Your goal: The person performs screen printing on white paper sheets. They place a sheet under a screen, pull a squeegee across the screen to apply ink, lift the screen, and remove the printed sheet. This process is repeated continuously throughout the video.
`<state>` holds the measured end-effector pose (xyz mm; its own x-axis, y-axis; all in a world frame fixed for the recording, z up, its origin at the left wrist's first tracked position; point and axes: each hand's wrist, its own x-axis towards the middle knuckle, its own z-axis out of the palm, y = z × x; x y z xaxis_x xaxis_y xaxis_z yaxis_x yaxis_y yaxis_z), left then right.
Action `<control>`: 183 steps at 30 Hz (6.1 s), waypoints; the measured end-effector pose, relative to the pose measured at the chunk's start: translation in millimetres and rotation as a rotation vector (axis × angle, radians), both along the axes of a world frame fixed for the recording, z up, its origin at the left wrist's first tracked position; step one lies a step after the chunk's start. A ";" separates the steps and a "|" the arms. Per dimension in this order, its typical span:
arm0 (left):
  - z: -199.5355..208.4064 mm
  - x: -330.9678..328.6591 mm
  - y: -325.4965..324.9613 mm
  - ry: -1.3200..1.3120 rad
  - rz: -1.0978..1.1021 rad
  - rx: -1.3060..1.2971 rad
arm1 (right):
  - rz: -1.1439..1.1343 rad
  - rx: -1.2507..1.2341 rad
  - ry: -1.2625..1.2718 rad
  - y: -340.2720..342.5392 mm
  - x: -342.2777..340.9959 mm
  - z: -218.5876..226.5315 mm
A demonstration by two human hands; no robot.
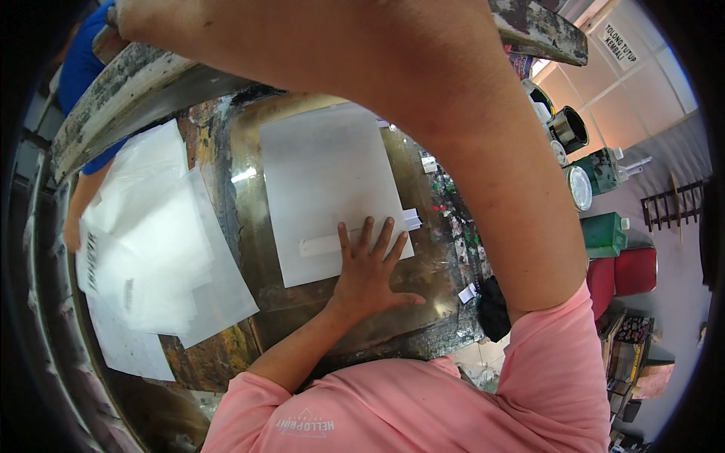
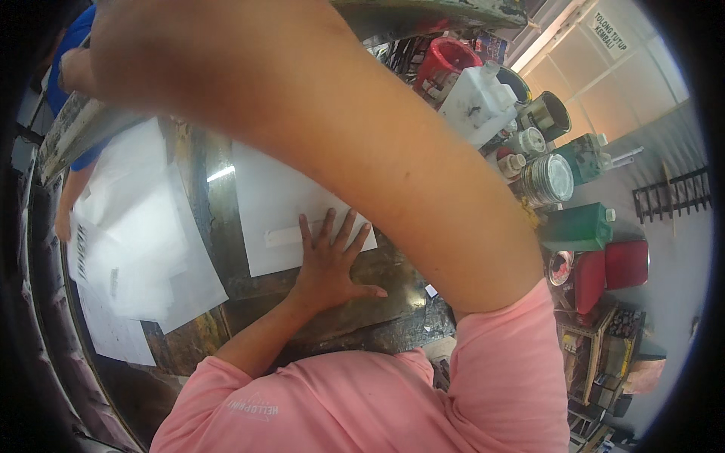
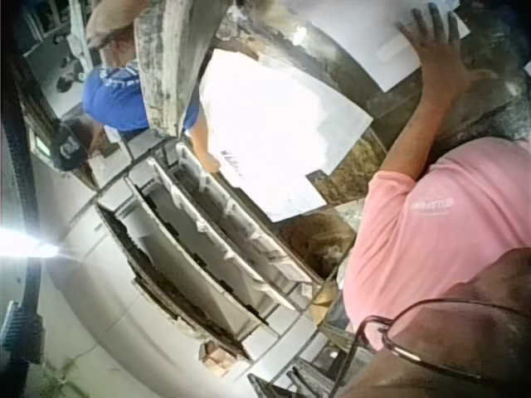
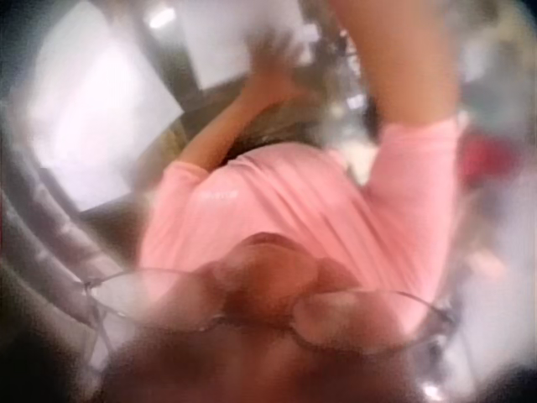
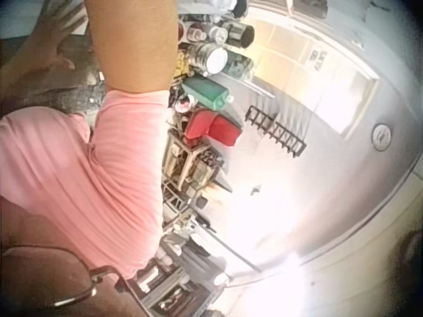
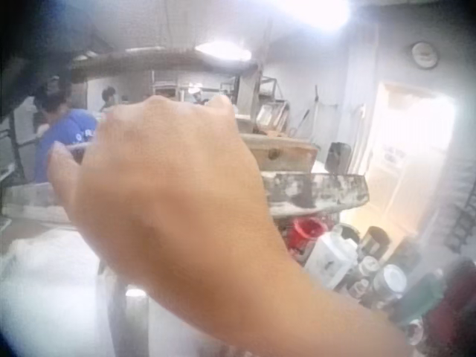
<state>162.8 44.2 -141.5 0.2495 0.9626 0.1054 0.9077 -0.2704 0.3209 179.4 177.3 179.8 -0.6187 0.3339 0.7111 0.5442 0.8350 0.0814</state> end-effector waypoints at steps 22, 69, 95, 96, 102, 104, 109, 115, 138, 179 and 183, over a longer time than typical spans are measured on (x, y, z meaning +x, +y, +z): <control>29.3 -166.2 -145.7 -0.457 0.724 0.178 | 0.224 -0.583 -0.353 -76.9 81.1 -205.3; 90.8 -143.5 -103.9 -0.951 0.744 0.662 | 0.115 -0.274 -0.183 -77.1 61.4 -107.7; 22.2 -299.4 69.5 -0.449 0.671 0.545 | 0.109 -0.016 0.202 17.7 -12.3 -5.5; 19.9 -302.5 37.1 -0.391 0.786 0.550 | 0.083 -0.009 0.187 12.7 -10.2 -9.8; -30.7 -348.8 -150.0 -0.379 1.235 0.807 | 0.052 0.093 0.208 -15.7 -0.4 -34.1; -21.9 -376.9 -180.9 -0.352 1.426 0.764 | 0.056 0.128 0.193 -16.1 1.1 -36.6; 36.8 -357.7 -220.2 0.066 1.397 0.619 | 0.034 0.109 0.109 -18.0 5.8 -43.6; 5.2 -182.4 -202.0 0.282 0.554 0.048 | -0.029 0.052 0.035 -22.9 7.1 -43.2; -14.1 10.4 -7.8 -0.026 0.126 0.066 | 0.193 -0.131 -0.065 4.7 16.1 7.8; -11.5 -168.0 -165.2 -0.086 0.695 0.271 | 0.169 -0.493 -0.414 178.9 -77.3 -262.7; -14.6 -163.1 -166.7 -0.292 0.705 0.287 | 0.163 -0.435 -0.392 191.1 -83.6 -267.3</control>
